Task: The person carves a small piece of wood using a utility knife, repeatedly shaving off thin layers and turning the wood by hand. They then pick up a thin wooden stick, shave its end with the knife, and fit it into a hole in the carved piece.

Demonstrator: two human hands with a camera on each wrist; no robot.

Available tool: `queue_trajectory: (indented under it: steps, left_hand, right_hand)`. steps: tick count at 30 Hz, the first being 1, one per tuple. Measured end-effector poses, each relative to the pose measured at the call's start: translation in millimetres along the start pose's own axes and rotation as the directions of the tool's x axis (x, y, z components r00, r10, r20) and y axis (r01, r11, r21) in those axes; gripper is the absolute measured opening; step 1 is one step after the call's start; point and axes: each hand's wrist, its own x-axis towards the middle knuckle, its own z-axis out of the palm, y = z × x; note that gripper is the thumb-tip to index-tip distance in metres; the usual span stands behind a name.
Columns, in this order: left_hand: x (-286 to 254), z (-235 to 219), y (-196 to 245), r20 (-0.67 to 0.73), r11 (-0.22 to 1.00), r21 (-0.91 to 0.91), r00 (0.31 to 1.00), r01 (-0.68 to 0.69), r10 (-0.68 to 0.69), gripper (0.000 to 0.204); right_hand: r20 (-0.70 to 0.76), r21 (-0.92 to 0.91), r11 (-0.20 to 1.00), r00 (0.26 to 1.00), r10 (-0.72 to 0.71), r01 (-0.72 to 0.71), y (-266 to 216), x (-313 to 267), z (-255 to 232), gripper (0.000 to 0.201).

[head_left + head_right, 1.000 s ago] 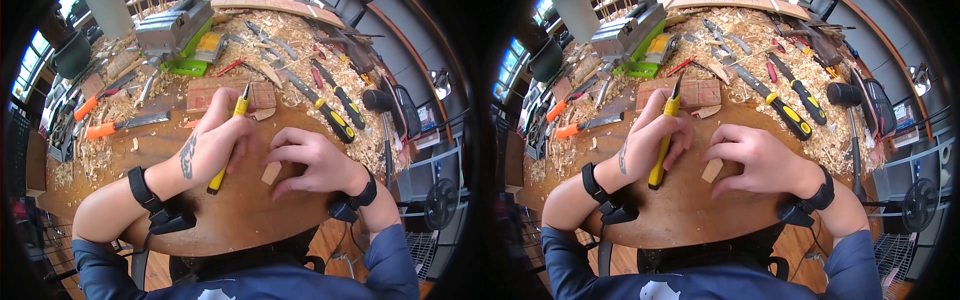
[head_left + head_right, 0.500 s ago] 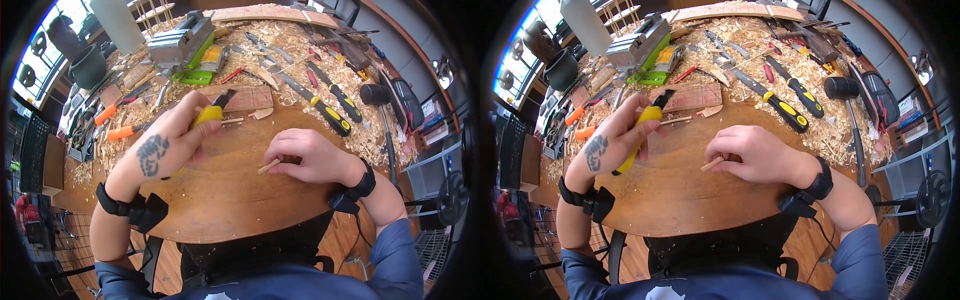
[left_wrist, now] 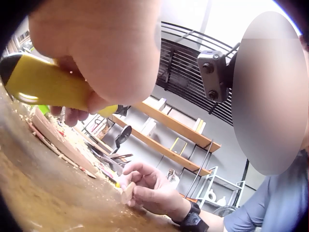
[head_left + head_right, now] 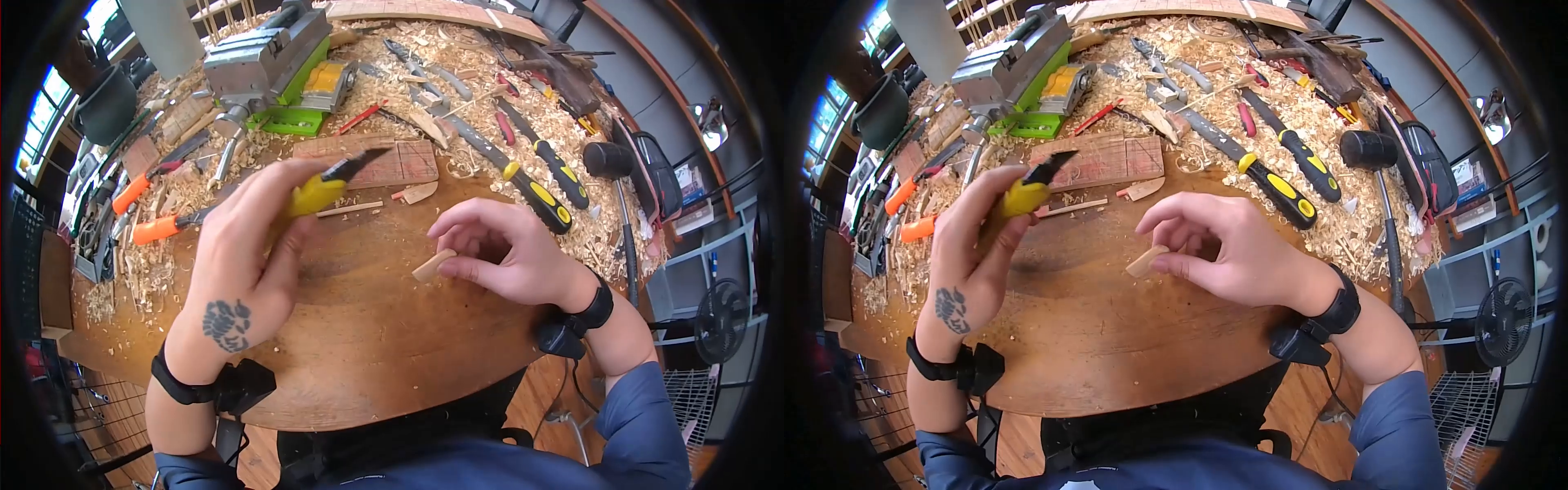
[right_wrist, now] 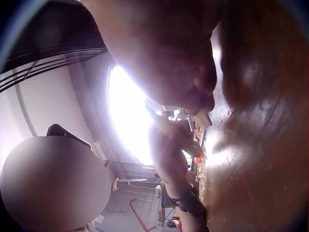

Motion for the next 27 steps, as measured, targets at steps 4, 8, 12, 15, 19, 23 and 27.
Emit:
queue_trajectory:
  steps: [4, 8, 12, 15, 19, 23, 27]
  left_hand:
    - [3.8, -1.8, -6.0, -0.017, 1.000, 0.011, 1.000, 0.006, -0.006, 0.037]
    - [5.1, 3.9, -4.1, 0.024, 0.999, -0.046, 1.000, 0.010, -0.008, 0.031]
    - [3.1, 10.9, -1.3, 0.159, 0.996, -0.031, 0.983, -0.087, 0.091, 0.027]
    - [5.4, 12.4, -3.6, 0.203, 0.982, 0.012, 0.962, -0.191, 0.184, 0.029]
    - [6.3, 25.3, -6.6, 0.177, 0.925, 0.084, 0.920, -0.369, 0.351, 0.027]
    - [4.3, 35.4, -1.1, 0.174, 0.941, 0.082, 0.935, -0.328, 0.310, 0.023]
    - [6.5, 43.5, -3.0, 0.200, 0.925, 0.102, 0.919, -0.365, 0.341, 0.023]
  right_hand:
    - [-0.003, 0.190, 0.979, 0.997, 0.080, -0.078, 10.5, -0.9, 1.8, 0.024]
    - [0.060, 0.050, 0.995, 0.995, 0.084, -0.087, 1.3, 1.0, -5.1, 0.020]
    - [0.041, 0.063, 0.994, 0.995, -0.092, 0.089, 9.6, 4.8, -4.7, 0.024]
    - [0.025, 0.084, 0.988, 0.991, -0.133, 0.131, 12.9, 6.7, -6.8, 0.025]
    - [0.033, 0.087, 0.987, 0.990, -0.136, 0.133, 13.8, 8.1, -9.1, 0.024]
    - [0.042, 0.148, 0.981, 0.991, -0.129, 0.122, 13.8, 8.5, -9.4, 0.023]
    - [0.030, 0.153, 0.981, 0.992, -0.124, 0.119, 16.3, 8.1, -9.3, 0.023]
